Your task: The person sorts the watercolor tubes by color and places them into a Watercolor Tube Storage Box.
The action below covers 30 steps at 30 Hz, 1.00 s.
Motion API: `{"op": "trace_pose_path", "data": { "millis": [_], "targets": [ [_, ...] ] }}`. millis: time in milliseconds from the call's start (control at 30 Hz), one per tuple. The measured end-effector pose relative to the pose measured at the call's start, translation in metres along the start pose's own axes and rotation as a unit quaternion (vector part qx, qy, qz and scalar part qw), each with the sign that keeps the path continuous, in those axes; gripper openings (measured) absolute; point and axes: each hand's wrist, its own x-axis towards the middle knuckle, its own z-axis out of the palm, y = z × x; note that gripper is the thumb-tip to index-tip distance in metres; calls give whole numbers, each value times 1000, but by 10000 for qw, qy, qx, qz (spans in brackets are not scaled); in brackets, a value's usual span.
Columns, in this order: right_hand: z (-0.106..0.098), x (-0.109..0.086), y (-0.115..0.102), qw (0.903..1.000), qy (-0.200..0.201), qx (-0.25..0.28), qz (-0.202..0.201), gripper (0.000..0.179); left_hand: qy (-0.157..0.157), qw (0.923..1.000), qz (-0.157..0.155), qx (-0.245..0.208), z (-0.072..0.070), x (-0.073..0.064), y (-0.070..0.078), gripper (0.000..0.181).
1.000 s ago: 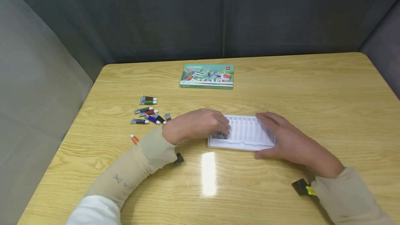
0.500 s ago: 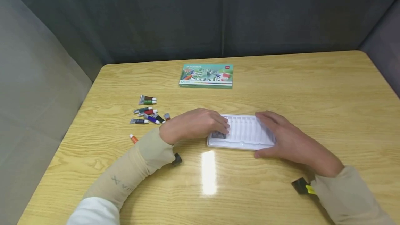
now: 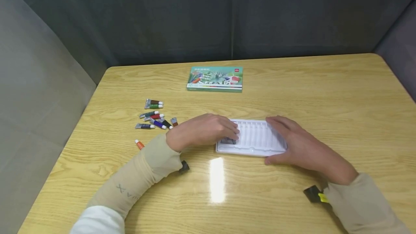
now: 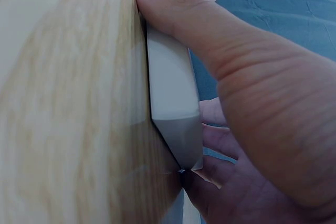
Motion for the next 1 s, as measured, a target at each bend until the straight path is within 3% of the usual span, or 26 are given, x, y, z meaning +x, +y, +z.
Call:
{"op": "trace_pose_path", "data": {
  "millis": [333, 600, 1000],
  "targets": [
    [1, 0, 0, 10000, -5, -5, 5, 126, 111, 9995, -176, -247, 3, -4, -1, 18],
    [1, 1, 0, 10000, -19, -31, 28, 127, 156, 9993, -315, 112, 4, -7, -1, 20],
    [1, 1, -1, 10000, -31, 9, 50, 127, 280, 9992, -257, 155, 6, -12, -2, 19]
  ]
}}
